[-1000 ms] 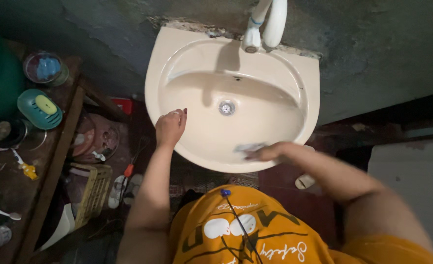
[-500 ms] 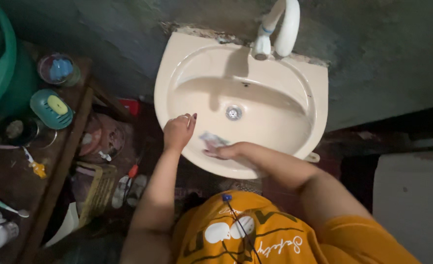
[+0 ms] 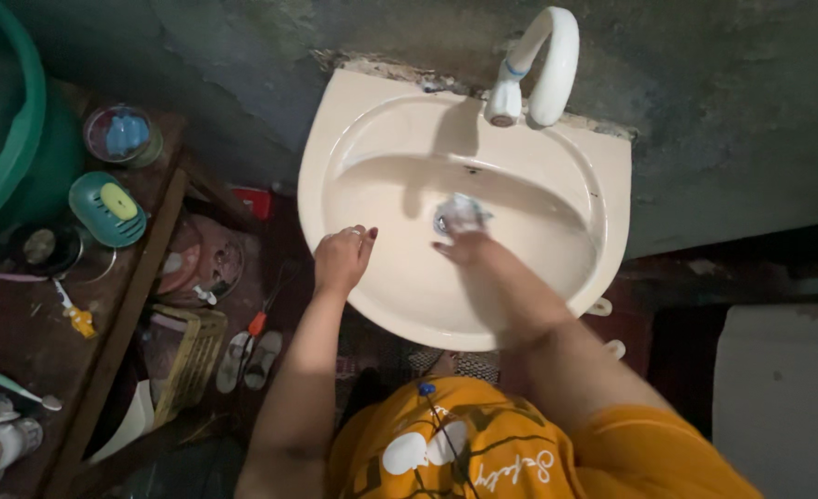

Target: The person scrubs the interior basin and faucet of a beige wall-mounted sink using a green cloth. They repeatedly wipe the surfaces and rinse the cloth under running water from the tap.

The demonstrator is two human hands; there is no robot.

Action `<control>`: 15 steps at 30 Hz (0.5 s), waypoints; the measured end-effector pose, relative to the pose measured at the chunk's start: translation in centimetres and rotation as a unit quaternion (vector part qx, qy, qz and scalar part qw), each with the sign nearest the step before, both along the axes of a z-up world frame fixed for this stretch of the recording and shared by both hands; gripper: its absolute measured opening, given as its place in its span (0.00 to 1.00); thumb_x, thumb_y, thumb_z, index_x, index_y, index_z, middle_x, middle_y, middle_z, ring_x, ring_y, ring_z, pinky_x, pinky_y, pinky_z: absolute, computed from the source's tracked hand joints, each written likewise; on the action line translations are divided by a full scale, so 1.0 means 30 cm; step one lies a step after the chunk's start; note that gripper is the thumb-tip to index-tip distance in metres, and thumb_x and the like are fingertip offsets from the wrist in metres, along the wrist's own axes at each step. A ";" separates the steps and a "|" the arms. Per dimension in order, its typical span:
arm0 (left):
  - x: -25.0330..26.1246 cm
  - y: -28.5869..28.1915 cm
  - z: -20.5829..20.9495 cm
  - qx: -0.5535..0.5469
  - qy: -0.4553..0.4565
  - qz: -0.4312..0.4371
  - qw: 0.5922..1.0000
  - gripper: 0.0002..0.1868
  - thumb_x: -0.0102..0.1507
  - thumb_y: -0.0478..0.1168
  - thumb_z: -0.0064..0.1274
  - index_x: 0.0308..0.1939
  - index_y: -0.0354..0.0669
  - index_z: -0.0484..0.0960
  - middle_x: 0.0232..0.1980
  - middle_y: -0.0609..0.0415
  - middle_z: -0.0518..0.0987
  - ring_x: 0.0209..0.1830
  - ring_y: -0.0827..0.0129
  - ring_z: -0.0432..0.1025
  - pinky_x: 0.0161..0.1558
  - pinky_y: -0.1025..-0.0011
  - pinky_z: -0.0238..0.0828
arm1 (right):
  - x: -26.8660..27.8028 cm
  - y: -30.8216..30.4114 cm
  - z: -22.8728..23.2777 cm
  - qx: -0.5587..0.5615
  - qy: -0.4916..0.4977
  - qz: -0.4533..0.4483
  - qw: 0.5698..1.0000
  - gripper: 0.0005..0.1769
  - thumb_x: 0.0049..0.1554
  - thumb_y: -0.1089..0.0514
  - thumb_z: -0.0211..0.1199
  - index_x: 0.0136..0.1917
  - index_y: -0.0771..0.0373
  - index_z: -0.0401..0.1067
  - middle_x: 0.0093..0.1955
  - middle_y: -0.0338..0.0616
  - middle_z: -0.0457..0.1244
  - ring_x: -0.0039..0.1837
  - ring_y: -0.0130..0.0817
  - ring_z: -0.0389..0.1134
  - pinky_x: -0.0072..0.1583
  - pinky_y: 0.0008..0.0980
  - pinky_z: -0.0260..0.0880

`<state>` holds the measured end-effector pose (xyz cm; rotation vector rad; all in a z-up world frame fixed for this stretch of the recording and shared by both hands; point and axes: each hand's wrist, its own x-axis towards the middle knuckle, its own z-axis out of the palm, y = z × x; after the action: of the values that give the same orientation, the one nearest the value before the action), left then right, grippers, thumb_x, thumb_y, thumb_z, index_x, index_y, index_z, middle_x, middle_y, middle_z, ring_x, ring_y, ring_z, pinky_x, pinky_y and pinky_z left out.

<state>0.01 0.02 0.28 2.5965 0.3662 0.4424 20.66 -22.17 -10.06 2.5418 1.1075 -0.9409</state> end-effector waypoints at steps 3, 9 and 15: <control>-0.008 -0.005 0.000 -0.002 -0.024 0.002 1.000 0.21 0.71 0.50 0.45 0.32 0.39 0.82 0.32 0.43 0.81 0.31 0.48 0.75 0.39 0.53 0.72 | -0.023 -0.186 0.190 -0.081 0.057 -0.049 0.994 0.60 0.61 0.24 0.44 0.84 0.61 0.19 0.87 0.55 0.17 0.86 0.49 0.13 0.80 0.49 0.13; -0.005 -0.001 -0.002 -0.005 -0.028 -0.001 1.000 0.23 0.72 0.51 0.43 0.35 0.37 0.83 0.34 0.42 0.82 0.33 0.47 0.76 0.40 0.53 0.73 | -0.180 -0.359 0.424 -0.158 0.301 0.027 0.940 0.52 0.60 0.24 0.40 0.84 0.48 0.25 0.87 0.41 0.14 0.84 0.49 0.07 0.80 0.55 0.12; 0.001 0.007 -0.005 -0.005 -0.040 -0.005 0.999 0.24 0.72 0.53 0.44 0.39 0.37 0.83 0.35 0.41 0.82 0.33 0.45 0.76 0.39 0.52 0.73 | -0.331 -0.133 0.201 -0.019 0.496 0.015 0.868 0.51 0.58 0.22 0.36 0.85 0.46 0.30 0.86 0.39 0.12 0.85 0.44 0.10 0.79 0.58 0.21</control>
<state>0.03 0.25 0.13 2.5604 0.3283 0.5374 10.72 -26.15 -4.02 1.9228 1.2731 -2.3440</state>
